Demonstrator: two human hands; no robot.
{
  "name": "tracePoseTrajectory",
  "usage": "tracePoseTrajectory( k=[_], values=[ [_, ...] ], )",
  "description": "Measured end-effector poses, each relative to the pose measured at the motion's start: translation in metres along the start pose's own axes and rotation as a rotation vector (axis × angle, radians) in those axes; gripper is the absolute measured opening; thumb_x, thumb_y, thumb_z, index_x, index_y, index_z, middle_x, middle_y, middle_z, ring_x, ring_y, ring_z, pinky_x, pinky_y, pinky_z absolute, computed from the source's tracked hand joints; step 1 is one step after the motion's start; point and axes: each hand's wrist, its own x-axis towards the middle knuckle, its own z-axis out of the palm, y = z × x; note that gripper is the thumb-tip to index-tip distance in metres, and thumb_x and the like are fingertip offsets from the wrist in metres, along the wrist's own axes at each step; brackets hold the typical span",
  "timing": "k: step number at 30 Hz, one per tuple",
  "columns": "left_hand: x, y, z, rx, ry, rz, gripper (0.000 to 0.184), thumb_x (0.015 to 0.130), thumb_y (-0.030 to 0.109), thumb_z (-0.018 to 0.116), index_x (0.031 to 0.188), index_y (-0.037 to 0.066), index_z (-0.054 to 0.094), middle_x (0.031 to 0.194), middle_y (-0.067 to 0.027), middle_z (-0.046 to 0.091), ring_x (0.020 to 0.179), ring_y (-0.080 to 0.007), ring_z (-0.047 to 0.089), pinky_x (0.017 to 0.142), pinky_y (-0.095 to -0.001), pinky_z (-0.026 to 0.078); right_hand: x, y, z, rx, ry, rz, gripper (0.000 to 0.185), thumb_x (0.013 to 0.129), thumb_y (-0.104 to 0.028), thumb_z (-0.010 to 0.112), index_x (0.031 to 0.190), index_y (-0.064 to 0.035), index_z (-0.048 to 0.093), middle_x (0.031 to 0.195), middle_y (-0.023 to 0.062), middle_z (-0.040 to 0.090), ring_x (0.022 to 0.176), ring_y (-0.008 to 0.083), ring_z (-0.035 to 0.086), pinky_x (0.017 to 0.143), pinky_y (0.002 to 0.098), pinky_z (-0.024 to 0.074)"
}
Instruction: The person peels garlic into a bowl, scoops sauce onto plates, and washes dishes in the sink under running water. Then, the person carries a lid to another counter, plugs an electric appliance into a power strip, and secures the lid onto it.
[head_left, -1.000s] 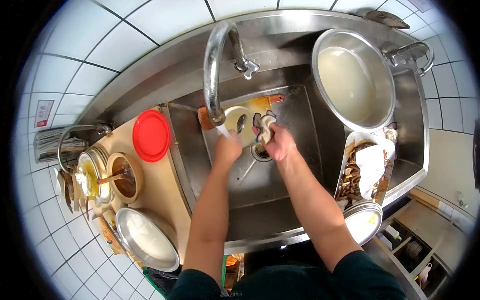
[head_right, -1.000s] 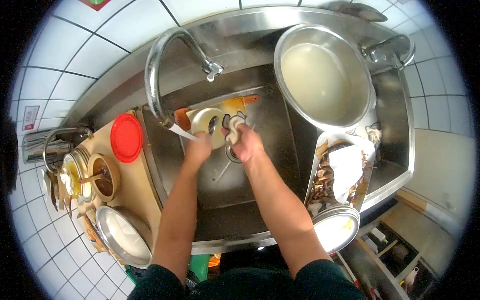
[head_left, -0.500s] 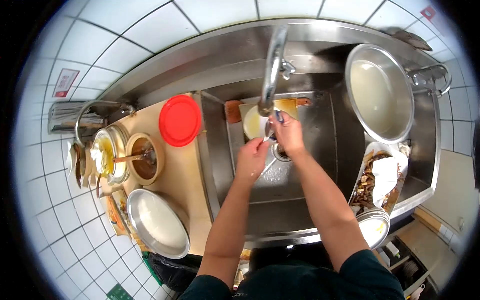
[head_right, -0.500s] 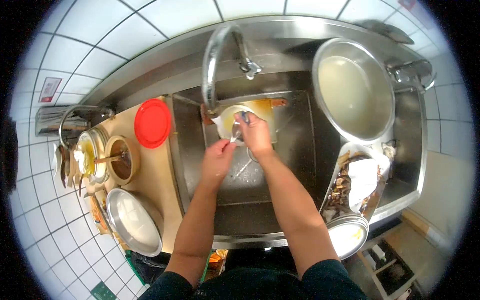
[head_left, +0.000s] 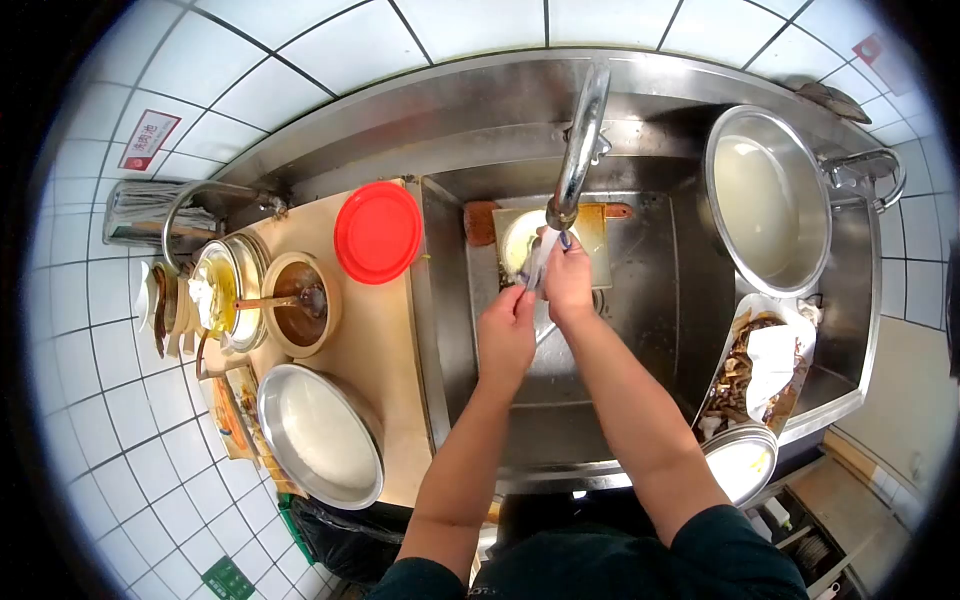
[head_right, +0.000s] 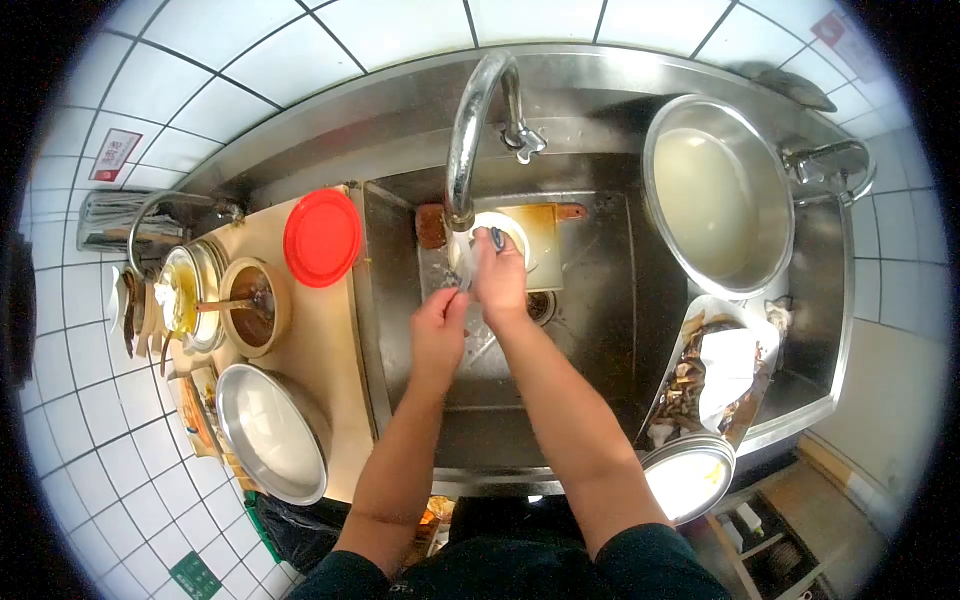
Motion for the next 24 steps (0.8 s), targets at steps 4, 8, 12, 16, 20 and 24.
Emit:
tracePoseTrajectory(
  k=[4, 8, 12, 16, 20, 24],
  values=[
    [-0.003, 0.008, 0.000, 0.116, 0.086, 0.133, 0.021, 0.098, 0.018, 0.061, 0.109, 0.002, 0.068, 0.089, -0.0239, 0.069, 0.084, -0.0421, 0.068, 0.073, -0.0445, 0.053, -0.017, 0.004, 0.015, -0.215, -0.111, -0.014, 0.038, 0.105, -0.032, 0.055, 0.126, -0.0013, 0.062, 0.111, 0.0141, 0.067, 0.097, 0.0233, 0.062, 0.088, 0.0377, 0.0494],
    [0.000, -0.002, -0.008, 0.280, -0.008, 0.303, 0.021, 0.100, 0.014, 0.058, 0.110, -0.001, 0.068, 0.083, -0.0225, 0.067, 0.071, -0.0287, 0.065, 0.071, -0.0413, 0.053, -0.004, 0.020, 0.003, -0.687, -0.170, -0.354, 0.054, 0.108, -0.034, 0.047, 0.155, -0.0085, 0.041, 0.115, 0.0121, 0.064, 0.092, 0.0176, 0.063, 0.083, 0.0334, 0.0519],
    [-0.004, 0.005, -0.006, 0.068, -0.002, 0.126, 0.019, 0.100, 0.016, 0.058, 0.103, 0.000, 0.068, 0.075, -0.0170, 0.066, 0.065, -0.0249, 0.064, 0.070, -0.0421, 0.053, -0.009, -0.012, 0.002, 0.217, -0.177, 0.035, 0.053, 0.105, -0.017, 0.049, 0.154, -0.0036, 0.035, 0.124, 0.0155, 0.063, 0.106, 0.0261, 0.064, 0.090, 0.0373, 0.0529],
    [0.005, 0.003, 0.000, -0.398, -0.077, -0.201, 0.020, 0.101, 0.017, 0.059, 0.088, 0.003, 0.066, 0.062, -0.0062, 0.056, 0.052, -0.0156, 0.052, 0.058, -0.0358, 0.049, -0.023, -0.029, -0.004, 0.406, -0.316, 0.238, 0.060, 0.102, -0.006, 0.056, 0.155, 0.0015, 0.030, 0.123, 0.0144, 0.063, 0.098, 0.0192, 0.063, 0.077, 0.0318, 0.0514],
    [0.008, 0.013, -0.021, -0.952, -0.222, -0.547, 0.022, 0.101, 0.019, 0.060, 0.084, 0.007, 0.064, 0.055, 0.0015, 0.046, 0.047, -0.0098, 0.041, 0.052, -0.0286, 0.042, -0.008, -0.007, -0.025, -0.044, -0.396, 0.180, 0.051, 0.099, -0.003, 0.055, 0.148, 0.0034, 0.041, 0.120, 0.0108, 0.063, 0.088, 0.0164, 0.061, 0.071, 0.0315, 0.0493],
    [-0.006, 0.018, -0.053, -0.395, -0.008, -0.353, 0.029, 0.103, 0.029, 0.058, 0.093, 0.004, 0.068, 0.061, -0.0014, 0.055, 0.050, -0.0142, 0.050, 0.055, -0.0323, 0.046, -0.004, -0.019, -0.027, 0.178, -0.213, 0.221, 0.032, 0.100, -0.010, 0.053, 0.129, 0.0046, 0.054, 0.117, 0.0167, 0.063, 0.096, 0.0257, 0.066, 0.078, 0.0354, 0.0561]
  ],
)
